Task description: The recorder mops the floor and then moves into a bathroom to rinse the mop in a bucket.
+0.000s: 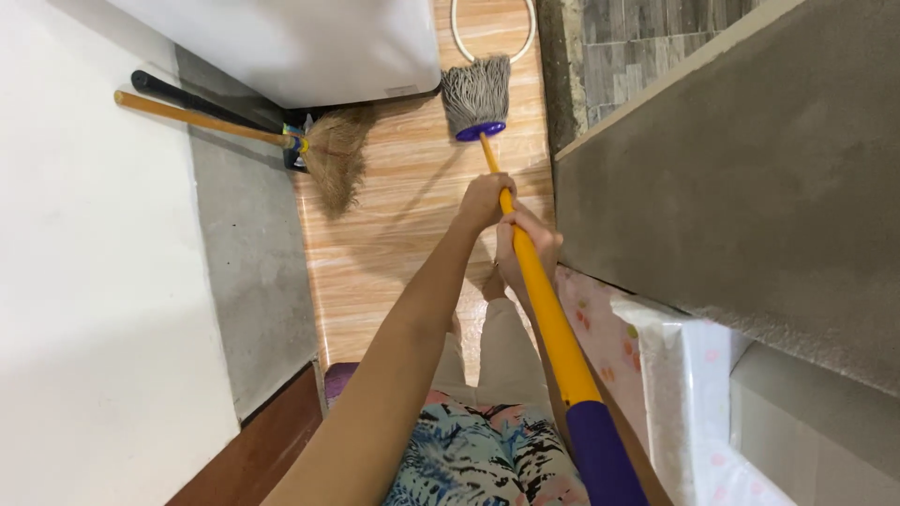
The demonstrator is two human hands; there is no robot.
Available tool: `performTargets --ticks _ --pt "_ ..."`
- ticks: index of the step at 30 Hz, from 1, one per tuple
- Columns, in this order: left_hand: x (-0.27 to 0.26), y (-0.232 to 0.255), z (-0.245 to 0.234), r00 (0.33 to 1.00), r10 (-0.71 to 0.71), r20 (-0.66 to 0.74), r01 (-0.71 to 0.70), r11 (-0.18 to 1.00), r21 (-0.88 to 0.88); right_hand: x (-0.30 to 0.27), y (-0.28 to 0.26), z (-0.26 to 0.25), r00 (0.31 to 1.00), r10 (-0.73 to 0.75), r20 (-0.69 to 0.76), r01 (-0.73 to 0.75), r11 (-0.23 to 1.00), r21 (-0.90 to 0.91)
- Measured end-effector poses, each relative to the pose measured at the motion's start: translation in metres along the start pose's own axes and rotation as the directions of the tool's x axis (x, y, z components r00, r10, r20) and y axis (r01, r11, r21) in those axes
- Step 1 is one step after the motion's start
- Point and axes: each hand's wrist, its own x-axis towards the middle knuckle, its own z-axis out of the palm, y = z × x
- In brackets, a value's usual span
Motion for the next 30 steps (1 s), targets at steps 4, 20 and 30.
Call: performTargets --ticks 4,20,30 --pt "-0.024 -0.047 0.046 0.997 -0.031 0.075 0.031 0.999 -0.007 -0.042 0.08 0.035 0.981 -0.176 -0.081 0.177 0.984 0.001" --pt "0.063 -0.149 0.088 0.948 -0.309 -0.08 0.21 0.791 -0.574 0.01 0.149 0.094 0.993 -0.09 -0.071 0.104 0.968 0.228" --pt "0.015 -0.039 0.102 0.993 -0.092 0.075 0.108 0.962 -0.249 -0.03 0.093 0.008 0.981 0.04 -0.191 -0.036 0.999 0.022"
